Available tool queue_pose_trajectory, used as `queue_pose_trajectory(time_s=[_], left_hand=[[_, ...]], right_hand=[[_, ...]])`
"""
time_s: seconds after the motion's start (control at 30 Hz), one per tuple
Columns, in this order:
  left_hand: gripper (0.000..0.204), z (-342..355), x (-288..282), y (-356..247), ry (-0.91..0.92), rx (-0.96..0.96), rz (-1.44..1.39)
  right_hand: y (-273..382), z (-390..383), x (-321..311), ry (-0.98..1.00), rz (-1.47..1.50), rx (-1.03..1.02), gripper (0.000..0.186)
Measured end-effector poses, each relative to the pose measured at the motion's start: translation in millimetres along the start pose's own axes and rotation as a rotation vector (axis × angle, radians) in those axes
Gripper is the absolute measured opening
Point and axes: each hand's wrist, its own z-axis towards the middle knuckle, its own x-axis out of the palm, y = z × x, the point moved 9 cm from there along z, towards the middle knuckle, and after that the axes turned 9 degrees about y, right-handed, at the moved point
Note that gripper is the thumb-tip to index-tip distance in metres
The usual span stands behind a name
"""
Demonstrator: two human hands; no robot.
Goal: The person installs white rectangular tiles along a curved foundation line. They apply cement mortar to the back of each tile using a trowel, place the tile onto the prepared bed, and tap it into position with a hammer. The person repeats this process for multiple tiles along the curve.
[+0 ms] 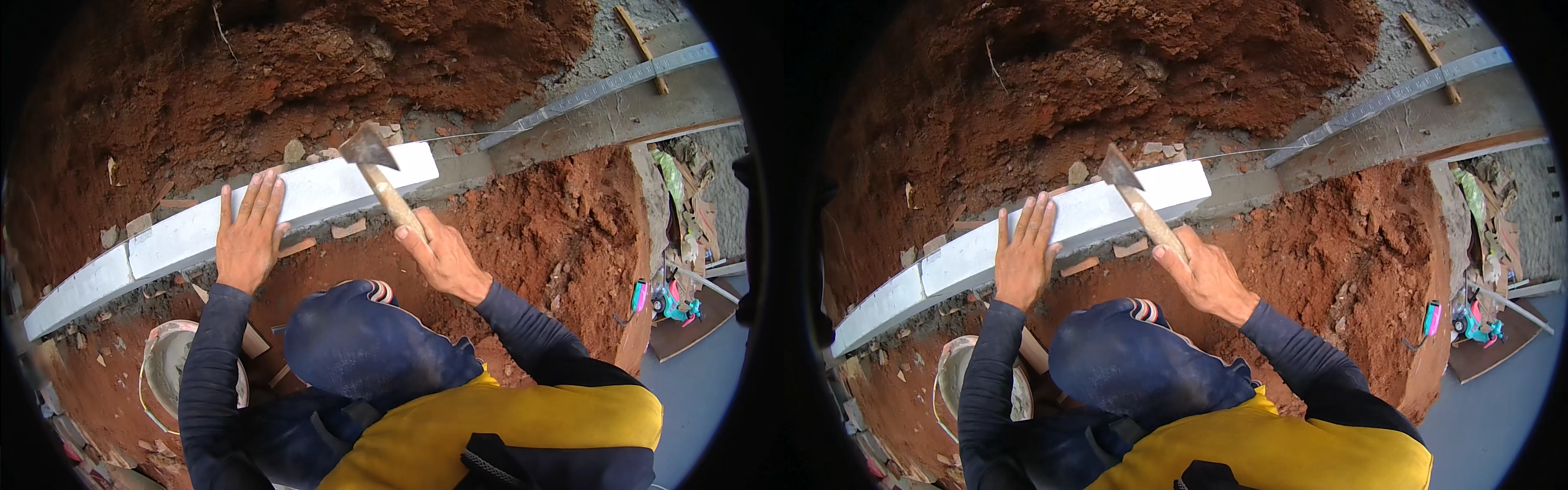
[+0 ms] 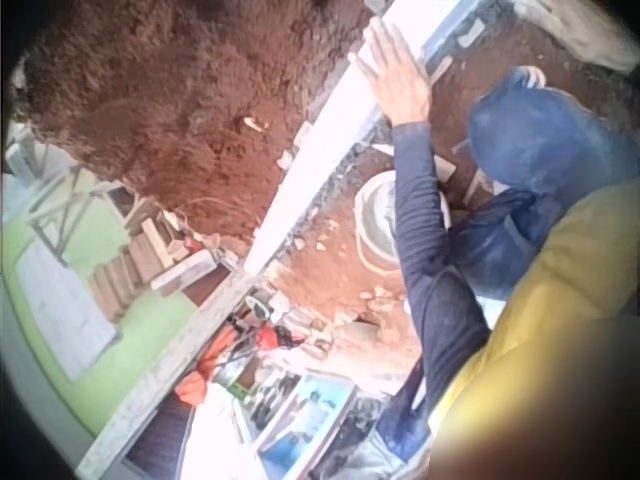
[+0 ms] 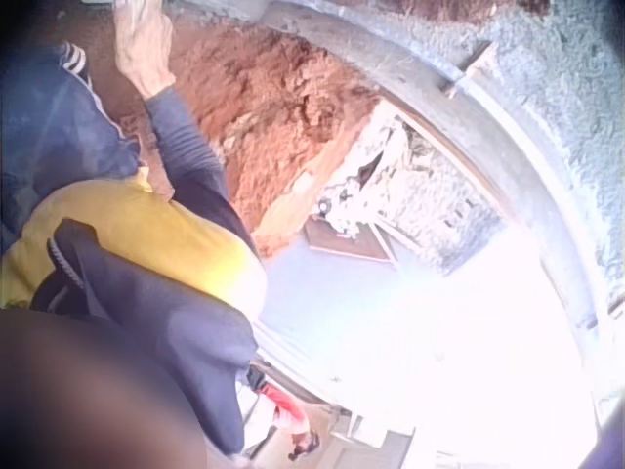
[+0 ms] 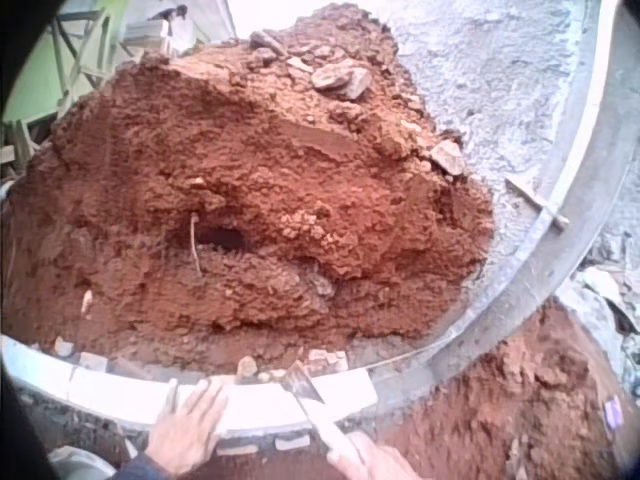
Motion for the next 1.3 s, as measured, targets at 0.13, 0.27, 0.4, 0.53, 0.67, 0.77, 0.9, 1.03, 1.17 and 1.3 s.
queue_pose_trajectory(time_s=[0.13,0.27,0.4,0.53,0.67,0.77,0.9,1.03,1.17,1.3], left_hand=[[0.073,1.2,-1.0,0.8,-0.022,-0.002,-0.004],[0.078,-0.7,-2.1,1.5,0.000,-0.011,0.000],[0.082,0.7,2.4,0.6,0.005,0.014,-0.022],[0.079,-4.5,1.9,-2.8,-0.063,-0.004,0.372],[0.076,-6.2,3.8,1.1,-0.080,0.017,0.124],[0.076,-5.6,4.9,0.6,-0.079,0.024,0.102],[0.074,-6.1,4.7,0.4,-0.075,0.030,0.105],[0.071,-6.7,5.7,0.6,-0.059,0.032,0.074],[0.070,-7.5,3.4,0.3,-0.081,0.010,0.169],[0.069,-8.1,4.3,-0.3,-0.074,0.013,0.152]], right_hand=[[-4.6,1.7,-3.4,0.053,-0.058,-0.005,0.049],[-65.8,-30.3,-3.2,0.051,0.615,0.237,0.048],[-167.3,-59.3,-23.8,-0.203,0.843,0.392,0.053],[-254.0,-28.9,-13.5,-0.405,1.203,0.503,0.058],[-262.4,15.7,10.7,-0.098,0.930,0.543,0.057],[-252.7,20.0,9.6,0.026,0.672,0.612,0.055],[-231.4,23.8,8.8,0.008,0.854,0.544,0.058],[-222.7,27.6,9.2,0.047,0.695,0.580,0.057],[-213.7,28.7,5.3,0.094,0.801,0.520,0.058],[-231.2,22.6,-14.2,-0.076,0.755,0.587,0.056]])
